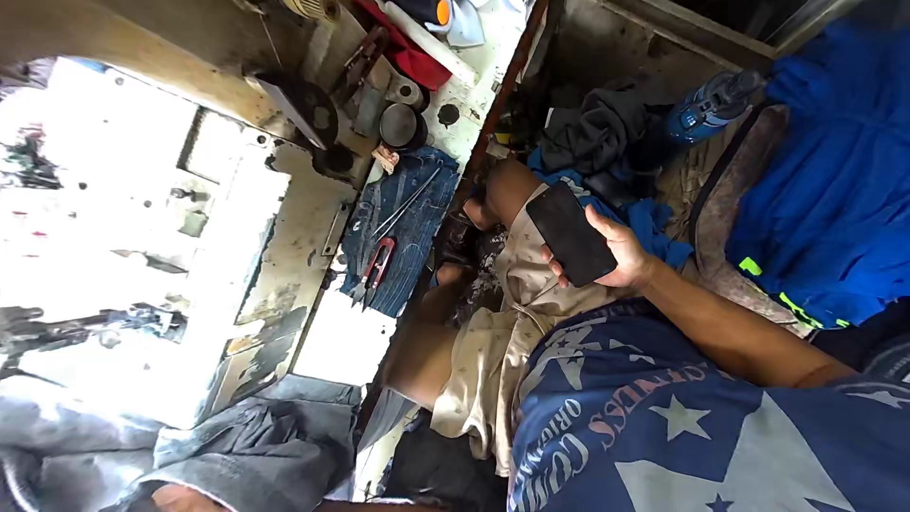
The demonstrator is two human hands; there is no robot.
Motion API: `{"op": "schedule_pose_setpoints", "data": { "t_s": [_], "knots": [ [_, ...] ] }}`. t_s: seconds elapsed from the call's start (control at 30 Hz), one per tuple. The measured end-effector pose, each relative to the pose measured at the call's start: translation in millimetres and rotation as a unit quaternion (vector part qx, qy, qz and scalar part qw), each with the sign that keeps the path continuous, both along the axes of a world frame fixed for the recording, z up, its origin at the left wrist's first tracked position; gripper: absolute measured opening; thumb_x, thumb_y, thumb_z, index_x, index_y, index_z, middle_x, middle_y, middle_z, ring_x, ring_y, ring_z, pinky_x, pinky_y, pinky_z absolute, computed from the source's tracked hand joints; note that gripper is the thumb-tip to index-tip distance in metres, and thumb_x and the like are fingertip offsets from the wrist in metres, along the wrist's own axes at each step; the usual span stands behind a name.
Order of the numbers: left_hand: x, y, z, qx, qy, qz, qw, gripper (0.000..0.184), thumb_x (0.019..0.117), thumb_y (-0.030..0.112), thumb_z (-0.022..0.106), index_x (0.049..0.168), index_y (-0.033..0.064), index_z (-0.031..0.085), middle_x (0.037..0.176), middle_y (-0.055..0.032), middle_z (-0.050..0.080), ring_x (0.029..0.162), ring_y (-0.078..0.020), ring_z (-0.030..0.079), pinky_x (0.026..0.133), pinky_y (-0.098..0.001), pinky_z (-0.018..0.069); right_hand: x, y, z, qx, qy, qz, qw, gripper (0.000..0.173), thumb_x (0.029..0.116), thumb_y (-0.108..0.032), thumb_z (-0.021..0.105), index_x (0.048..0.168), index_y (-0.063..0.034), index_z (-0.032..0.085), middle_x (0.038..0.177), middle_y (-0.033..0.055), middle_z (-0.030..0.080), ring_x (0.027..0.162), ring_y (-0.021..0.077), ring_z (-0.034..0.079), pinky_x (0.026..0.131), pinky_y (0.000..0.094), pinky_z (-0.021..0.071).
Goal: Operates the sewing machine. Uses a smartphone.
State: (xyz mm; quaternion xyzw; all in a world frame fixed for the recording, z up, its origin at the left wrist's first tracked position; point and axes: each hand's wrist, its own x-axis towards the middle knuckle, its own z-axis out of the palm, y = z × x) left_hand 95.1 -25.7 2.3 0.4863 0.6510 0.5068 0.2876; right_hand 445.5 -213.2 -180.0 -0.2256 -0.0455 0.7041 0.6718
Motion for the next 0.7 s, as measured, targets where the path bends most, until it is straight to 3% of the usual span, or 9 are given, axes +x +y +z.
{"op": "schedule_pose_setpoints", "data": {
  "t_s": [0.03, 0.1, 0.17, 0.23, 0.37, 0.43, 0.53, 0.7],
  "knots": [
    [8.6, -1.6, 3.3, -0.008, 0.003, -0.005, 1.0, 0.034, 0.1066, 0.002, 0.038, 0.13, -0.0213, 0.046, 0.11, -0.0182, 0.067, 0.103, -0.0101, 0.067, 0.094, -0.0232, 0.0515, 1.3, -0.8, -0.3, -0.003, 0.005, -0.003, 1.0, 0.071, 0.1014, -0.07, 0.026, 0.141, -0.0165, 0.051, 0.121, 0.0191, 0.065, 0.093, 0.0334, 0.069, 0.076, 0.0486, 0.0595],
    [-20.9, 7.3, -18.5, 0.065, 0.033, -0.02, 0.997, 0.036, 0.1077, 0.001, 0.039, 0.133, -0.0237, 0.038, 0.113, -0.0204, 0.066, 0.103, -0.012, 0.068, 0.092, -0.0257, 0.0554, 5.0, -0.4, 3.3, -0.007, 0.0, -0.011, 1.0, 0.07, 0.1013, -0.069, 0.027, 0.14, -0.017, 0.053, 0.121, 0.0194, 0.065, 0.093, 0.0335, 0.07, 0.075, 0.0484, 0.0597],
    [-31.7, 13.4, -26.8, 0.081, 0.012, 0.021, 0.996, 0.038, 0.1074, 0.0, 0.042, 0.137, -0.0221, 0.036, 0.116, -0.0227, 0.066, 0.103, -0.0139, 0.068, 0.092, -0.0271, 0.0568, 11.6, 2.3, 2.8, 0.027, 0.006, -0.012, 1.0, 0.068, 0.1021, -0.065, 0.029, 0.141, -0.0136, 0.051, 0.124, 0.0222, 0.063, 0.097, 0.0362, 0.068, 0.079, 0.0524, 0.0583],
    [-26.1, 14.2, -22.9, 0.069, 0.023, 0.05, 0.996, 0.041, 0.1065, -0.001, 0.041, 0.141, -0.0221, 0.034, 0.12, -0.0224, 0.064, 0.106, -0.0127, 0.066, 0.095, -0.0245, 0.0528, 16.9, 7.3, 5.0, 0.047, 0.008, -0.016, 0.999, 0.066, 0.1006, -0.062, 0.035, 0.14, -0.0114, 0.053, 0.124, 0.0235, 0.063, 0.098, 0.0379, 0.067, 0.082, 0.0552, 0.0573],
    [-41.5, 22.2, -36.5, 0.089, 0.075, 0.075, 0.99, 0.043, 0.1073, 0.001, 0.042, 0.142, -0.0224, 0.033, 0.12, -0.0227, 0.065, 0.106, -0.014, 0.067, 0.095, -0.0238, 0.0527, 21.5, 14.0, 11.0, 0.049, 0.015, -0.027, 0.998, 0.064, 0.098, -0.06, 0.04, 0.137, -0.0109, 0.055, 0.122, 0.0228, 0.063, 0.097, 0.037, 0.067, 0.079, 0.0533, 0.0576],
    [-61.0, 28.6, -44.9, 0.096, 0.057, 0.051, 0.992, 0.044, 0.1076, 0.002, 0.043, 0.142, -0.0232, 0.033, 0.123, -0.0248, 0.064, 0.111, -0.0151, 0.067, 0.098, -0.0262, 0.0535, 22.2, 16.1, 11.8, 0.04, 0.011, -0.03, 0.999, 0.065, 0.0971, -0.061, 0.04, 0.136, -0.0115, 0.055, 0.12, 0.0215, 0.063, 0.095, 0.0354, 0.067, 0.078, 0.0526, 0.0574],
    [-77.6, 29.4, -44.3, 0.084, 0.054, -0.02, 0.995, 0.047, 0.1083, 0.004, 0.04, 0.143, -0.0251, 0.028, 0.135, -0.0289, 0.055, 0.125, -0.0116, 0.059, 0.109, -0.0239, 0.046, 20.4, 17.5, 13.6, 0.033, 0.026, -0.026, 0.999, 0.065, 0.0959, -0.061, 0.043, 0.135, -0.0116, 0.056, 0.119, 0.021, 0.063, 0.094, 0.0341, 0.066, 0.079, 0.0511, 0.0567],
    [-69.1, 25.4, -38.0, 0.075, 0.06, -0.015, 0.995, 0.048, 0.1083, 0.005, 0.042, 0.144, -0.0231, 0.029, 0.135, -0.026, 0.056, 0.125, -0.0086, 0.058, 0.109, -0.0218, 0.0456, 14.4, 17.4, 10.6, 0.03, 0.024, -0.018, 0.999, 0.065, 0.0965, -0.062, 0.043, 0.135, -0.0116, 0.057, 0.119, 0.0215, 0.063, 0.094, 0.0343, 0.066, 0.078, 0.0507, 0.0572]
  ]
}}
